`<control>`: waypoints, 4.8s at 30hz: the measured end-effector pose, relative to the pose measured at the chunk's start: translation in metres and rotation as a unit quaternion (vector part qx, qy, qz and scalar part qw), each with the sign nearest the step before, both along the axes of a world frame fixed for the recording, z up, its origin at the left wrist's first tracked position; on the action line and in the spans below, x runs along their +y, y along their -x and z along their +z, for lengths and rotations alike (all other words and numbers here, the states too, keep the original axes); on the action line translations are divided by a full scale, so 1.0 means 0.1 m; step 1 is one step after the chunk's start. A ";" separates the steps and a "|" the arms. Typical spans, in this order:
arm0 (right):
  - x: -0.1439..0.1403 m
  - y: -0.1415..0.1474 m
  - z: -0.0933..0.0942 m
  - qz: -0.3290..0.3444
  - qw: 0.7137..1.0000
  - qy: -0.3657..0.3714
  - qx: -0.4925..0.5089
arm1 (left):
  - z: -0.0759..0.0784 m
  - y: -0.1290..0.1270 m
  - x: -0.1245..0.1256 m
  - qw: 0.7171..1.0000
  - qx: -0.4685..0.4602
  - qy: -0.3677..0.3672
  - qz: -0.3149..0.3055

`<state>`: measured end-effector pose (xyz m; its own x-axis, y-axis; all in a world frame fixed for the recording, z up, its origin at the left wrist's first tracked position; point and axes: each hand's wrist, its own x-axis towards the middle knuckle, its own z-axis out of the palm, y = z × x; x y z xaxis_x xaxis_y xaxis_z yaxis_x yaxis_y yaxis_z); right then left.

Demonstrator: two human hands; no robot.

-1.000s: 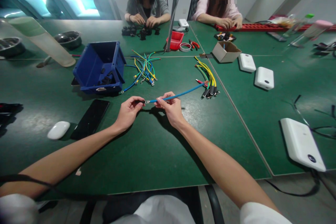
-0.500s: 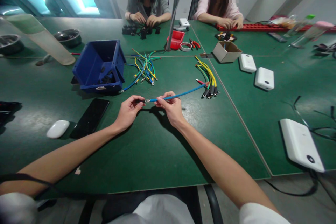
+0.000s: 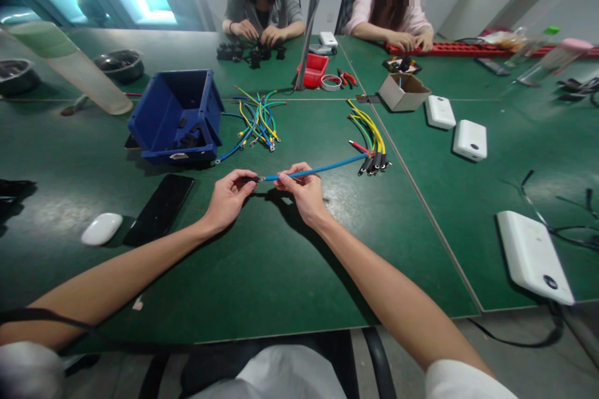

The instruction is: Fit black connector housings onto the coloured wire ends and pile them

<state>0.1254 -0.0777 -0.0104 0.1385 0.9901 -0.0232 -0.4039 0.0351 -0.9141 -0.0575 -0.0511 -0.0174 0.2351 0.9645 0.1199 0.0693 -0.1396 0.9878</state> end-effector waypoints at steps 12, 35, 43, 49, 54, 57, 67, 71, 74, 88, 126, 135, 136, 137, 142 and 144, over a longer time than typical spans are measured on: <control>0.00 0.02 -0.02 -0.009 0.998 -0.001 -0.055 | 0.03 -0.01 -0.01 1.000 -0.005 -0.001 0.010; -0.03 0.02 0.00 0.022 0.999 0.027 -0.039 | 0.05 0.01 -0.04 1.000 0.021 -0.003 -0.010; -0.02 0.01 0.00 0.023 0.998 0.036 -0.041 | 0.04 0.01 -0.04 0.999 0.034 -0.015 -0.012; -0.02 0.01 -0.01 0.031 0.998 0.032 -0.039 | 0.04 0.01 -0.05 0.999 0.042 -0.024 -0.020; 0.00 -0.01 -0.02 0.038 0.998 0.029 -0.029 | 0.06 0.00 -0.06 0.997 0.065 -0.032 -0.020; 0.02 -0.02 -0.01 0.035 0.999 0.029 -0.024 | 0.09 0.00 -0.06 0.994 0.106 -0.039 -0.013; 0.02 -0.03 -0.01 0.044 0.998 0.036 -0.024 | 0.08 0.02 -0.06 0.992 0.116 -0.040 -0.029; 0.02 -0.04 0.00 0.051 0.998 0.037 -0.021 | 0.08 0.01 -0.06 0.994 0.100 -0.038 -0.029; 0.01 -0.04 0.01 0.054 0.998 0.038 -0.019 | 0.10 0.01 -0.07 0.994 0.101 -0.036 -0.031; 0.06 -0.14 0.03 0.025 0.999 0.028 -0.023 | 0.09 0.02 -0.04 0.995 0.090 -0.029 -0.014; 0.07 -0.18 0.01 0.043 0.997 0.045 -0.049 | 0.09 0.03 -0.05 0.995 0.089 -0.027 -0.039; 0.05 -0.16 0.00 0.024 0.997 0.041 -0.060 | 0.08 0.02 -0.06 0.999 0.046 -0.015 -0.022; 0.05 -0.16 0.00 0.028 0.997 0.045 -0.055 | 0.09 0.02 -0.06 0.999 0.048 -0.012 -0.022; 0.05 -0.17 0.01 0.032 0.997 0.049 -0.050 | 0.09 0.02 -0.06 0.998 0.049 -0.009 -0.022; 0.06 -0.19 0.03 0.048 0.997 0.050 -0.046 | 0.10 0.03 -0.06 0.998 0.053 0.012 -0.026; 0.06 -0.19 0.04 0.051 0.996 0.049 -0.048 | 0.11 0.03 -0.06 0.998 0.052 0.017 -0.027</control>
